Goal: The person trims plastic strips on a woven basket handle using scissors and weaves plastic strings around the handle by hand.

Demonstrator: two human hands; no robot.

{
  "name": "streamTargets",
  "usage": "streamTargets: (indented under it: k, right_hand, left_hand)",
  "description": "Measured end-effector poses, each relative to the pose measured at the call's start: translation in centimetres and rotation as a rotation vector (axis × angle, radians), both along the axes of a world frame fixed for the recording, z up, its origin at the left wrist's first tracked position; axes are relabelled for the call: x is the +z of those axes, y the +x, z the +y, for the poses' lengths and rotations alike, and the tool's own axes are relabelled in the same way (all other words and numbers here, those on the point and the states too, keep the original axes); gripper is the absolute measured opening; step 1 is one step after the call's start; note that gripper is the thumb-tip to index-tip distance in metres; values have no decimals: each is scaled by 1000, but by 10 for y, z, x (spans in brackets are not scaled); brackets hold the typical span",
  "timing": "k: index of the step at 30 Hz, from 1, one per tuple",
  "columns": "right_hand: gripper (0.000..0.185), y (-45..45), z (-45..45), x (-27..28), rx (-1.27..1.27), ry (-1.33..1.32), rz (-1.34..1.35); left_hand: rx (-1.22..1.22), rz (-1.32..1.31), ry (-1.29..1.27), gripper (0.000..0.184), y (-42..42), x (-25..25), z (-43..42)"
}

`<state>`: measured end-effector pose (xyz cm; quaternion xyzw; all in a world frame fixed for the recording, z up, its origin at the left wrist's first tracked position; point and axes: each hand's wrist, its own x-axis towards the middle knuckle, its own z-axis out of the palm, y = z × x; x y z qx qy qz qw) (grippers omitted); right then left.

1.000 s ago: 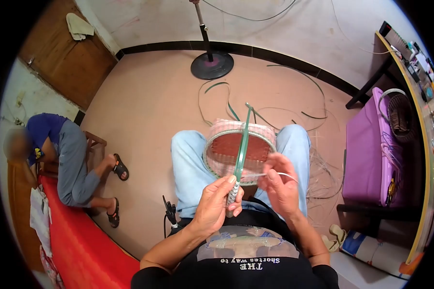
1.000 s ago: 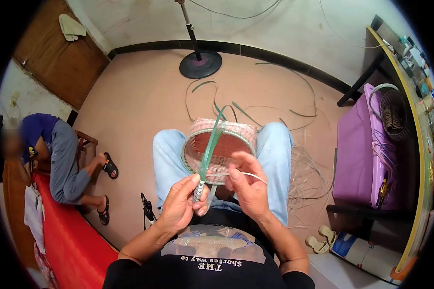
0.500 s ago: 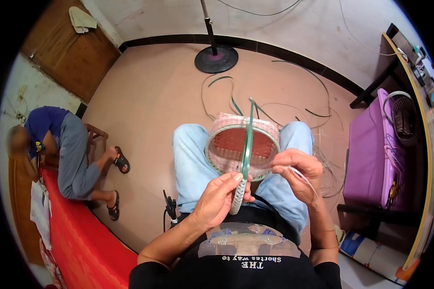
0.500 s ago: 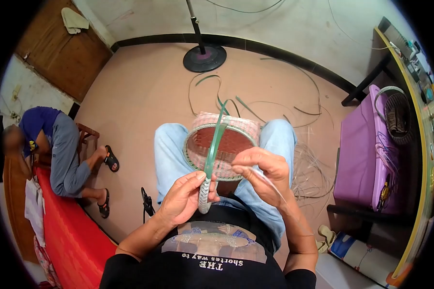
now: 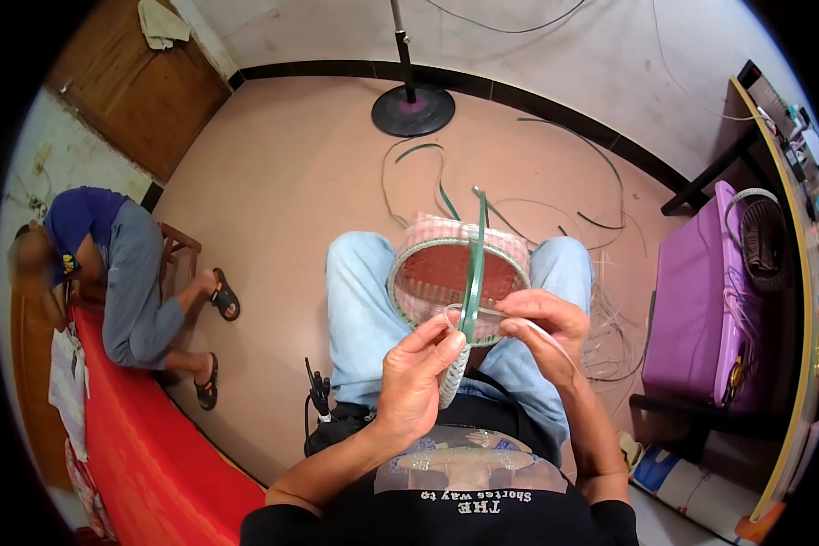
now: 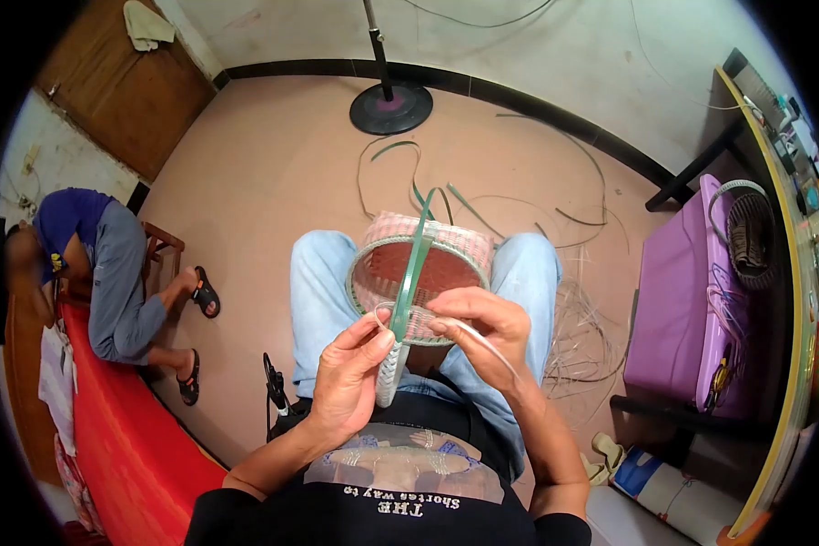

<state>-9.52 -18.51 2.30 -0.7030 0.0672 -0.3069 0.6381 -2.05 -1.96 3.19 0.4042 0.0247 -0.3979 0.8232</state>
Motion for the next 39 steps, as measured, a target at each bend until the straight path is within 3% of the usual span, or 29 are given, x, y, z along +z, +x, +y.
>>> streamTargets:
  k: [1,5,7,9,10,15,19,25,29,32,35,37,39]
  right_hand:
    - [16,-2,-1,0,-38,-149,-41]
    - [14,-23,-7,13,-113,-163,-78]
    - [10,-32,-10,29,-119,0,-145]
    - [9,-35,-16,40,-93,154,-231]
    - [6,-32,-23,40,-83,65,-280]
    - [7,13,-30,19,-17,768,76]
    - [10,42,-22,0,30,870,178]
    - [14,48,-13,15,175,757,350]
    - [18,41,-6,23,195,466,461]
    - [15,33,0,30,320,334,590]
    - [17,28,-8,19,462,316,576]
    - [16,27,-7,14,464,251,467]
    - [19,25,1,10,377,310,408]
  left_hand:
    - [15,-30,-5,30,0,-2,-1]
    - [95,-363,-17,27,-2,-13,-3]
    - [104,-501,6,26,-1,-12,-3]
    - [75,-477,2,23,-2,-10,-3]
    - [59,-467,-3,22,-2,-9,-5]
    - [29,-497,-10,17,-1,-7,-7]
    - [18,-536,-21,16,2,-9,-5]
    - [8,-698,30,16,10,-9,-2]
    - [-26,-846,152,15,15,-10,4]
    - [-31,-869,54,18,16,-11,5]
    - [-54,-930,37,15,17,0,8]
    - [-143,-917,46,13,20,9,13]
    - [-59,-1031,92,10,19,12,12]
